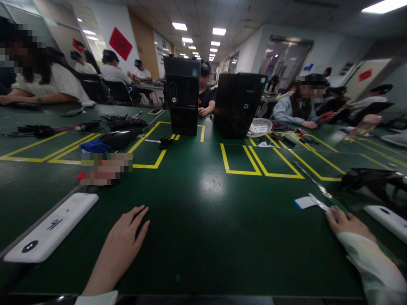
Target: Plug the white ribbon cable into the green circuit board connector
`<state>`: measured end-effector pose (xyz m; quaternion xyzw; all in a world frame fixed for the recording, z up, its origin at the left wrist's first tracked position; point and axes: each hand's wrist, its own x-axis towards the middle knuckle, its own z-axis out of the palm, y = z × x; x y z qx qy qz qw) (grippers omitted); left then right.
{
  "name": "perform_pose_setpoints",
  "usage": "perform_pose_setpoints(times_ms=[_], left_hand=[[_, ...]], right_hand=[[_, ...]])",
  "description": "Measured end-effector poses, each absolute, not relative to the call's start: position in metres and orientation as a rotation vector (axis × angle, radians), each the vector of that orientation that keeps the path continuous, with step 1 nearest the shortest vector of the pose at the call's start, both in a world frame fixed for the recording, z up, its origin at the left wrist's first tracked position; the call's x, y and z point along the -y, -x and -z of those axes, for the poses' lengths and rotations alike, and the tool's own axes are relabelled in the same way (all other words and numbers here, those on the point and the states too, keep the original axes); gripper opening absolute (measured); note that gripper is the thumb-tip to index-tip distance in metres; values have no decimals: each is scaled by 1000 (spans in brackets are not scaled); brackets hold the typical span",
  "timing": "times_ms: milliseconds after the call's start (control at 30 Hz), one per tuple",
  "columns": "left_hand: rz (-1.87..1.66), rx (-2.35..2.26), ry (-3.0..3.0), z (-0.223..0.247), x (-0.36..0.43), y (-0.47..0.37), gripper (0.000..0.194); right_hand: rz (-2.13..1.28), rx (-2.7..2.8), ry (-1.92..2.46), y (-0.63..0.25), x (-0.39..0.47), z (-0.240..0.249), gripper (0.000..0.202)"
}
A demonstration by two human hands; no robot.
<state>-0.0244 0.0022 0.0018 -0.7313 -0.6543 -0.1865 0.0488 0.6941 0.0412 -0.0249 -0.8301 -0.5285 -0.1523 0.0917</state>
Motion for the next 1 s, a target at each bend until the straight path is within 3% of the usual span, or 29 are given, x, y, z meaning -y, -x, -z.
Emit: perform_pose_setpoints(times_ms=[133,433,767,1000], left_hand=[[583,1947,2230,-1,-3,24,58],[570,1938,2244,2,-4,28,56],[528,1978,2239,-3,-3,26,58],[507,1973,2232,-1,-3,25,57]], right_hand=[[387,1466,2562,-686,-38,22,64],[326,2004,1934,-619,-71,16,50],[143,2283,1297,-449,-125,4,42],[-33,2425,996,-326,-105,6,38]])
